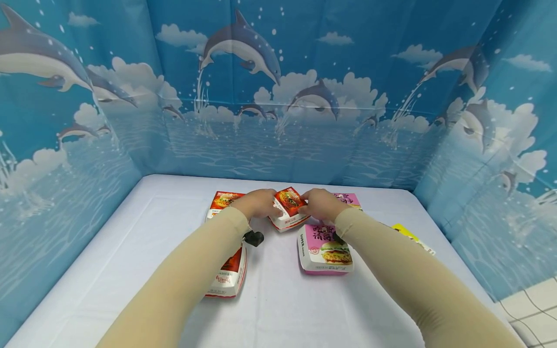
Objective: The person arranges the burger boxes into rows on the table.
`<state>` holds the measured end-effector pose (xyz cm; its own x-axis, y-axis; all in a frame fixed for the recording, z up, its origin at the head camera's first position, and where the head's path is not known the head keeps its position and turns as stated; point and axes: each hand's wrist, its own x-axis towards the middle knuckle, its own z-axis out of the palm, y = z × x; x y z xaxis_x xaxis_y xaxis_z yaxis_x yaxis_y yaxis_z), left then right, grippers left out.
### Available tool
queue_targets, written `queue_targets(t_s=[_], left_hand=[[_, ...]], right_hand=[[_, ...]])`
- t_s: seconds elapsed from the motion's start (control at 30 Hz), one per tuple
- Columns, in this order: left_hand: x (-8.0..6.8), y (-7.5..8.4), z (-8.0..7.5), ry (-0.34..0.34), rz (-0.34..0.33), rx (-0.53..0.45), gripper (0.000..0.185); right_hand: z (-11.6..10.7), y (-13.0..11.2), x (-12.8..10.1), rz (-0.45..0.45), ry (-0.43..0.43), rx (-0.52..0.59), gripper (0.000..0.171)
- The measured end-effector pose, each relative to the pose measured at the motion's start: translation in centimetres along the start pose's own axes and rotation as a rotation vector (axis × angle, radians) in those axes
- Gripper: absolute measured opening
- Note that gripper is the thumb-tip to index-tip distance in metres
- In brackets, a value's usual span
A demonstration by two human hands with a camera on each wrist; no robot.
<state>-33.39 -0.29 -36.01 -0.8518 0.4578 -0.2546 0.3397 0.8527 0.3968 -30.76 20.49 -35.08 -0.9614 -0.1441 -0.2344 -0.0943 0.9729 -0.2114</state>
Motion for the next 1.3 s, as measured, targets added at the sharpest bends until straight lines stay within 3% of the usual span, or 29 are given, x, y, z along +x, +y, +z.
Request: queue_targets(t_s=[0.5,0.9,1.3], left_hand=[[-0.3,0.0,0.1,0.01,-0.004,0.01,0.081],[-1.5,0.7,-0.1,0.019,0.007,0.08,0.07],[-1.6,0.7,0.1,0.03,0.011,0.119,0.073]], right_hand=[[-0.2,-0.4,-0.2,0.018,-0.027,0.009,0.055],[-0.4,-0.6,-0.4,-0.013,-0.039,0.005,0.05],[-0.4,-0.7,-0.4,-0.021,-0.057,0.0,0.058]])
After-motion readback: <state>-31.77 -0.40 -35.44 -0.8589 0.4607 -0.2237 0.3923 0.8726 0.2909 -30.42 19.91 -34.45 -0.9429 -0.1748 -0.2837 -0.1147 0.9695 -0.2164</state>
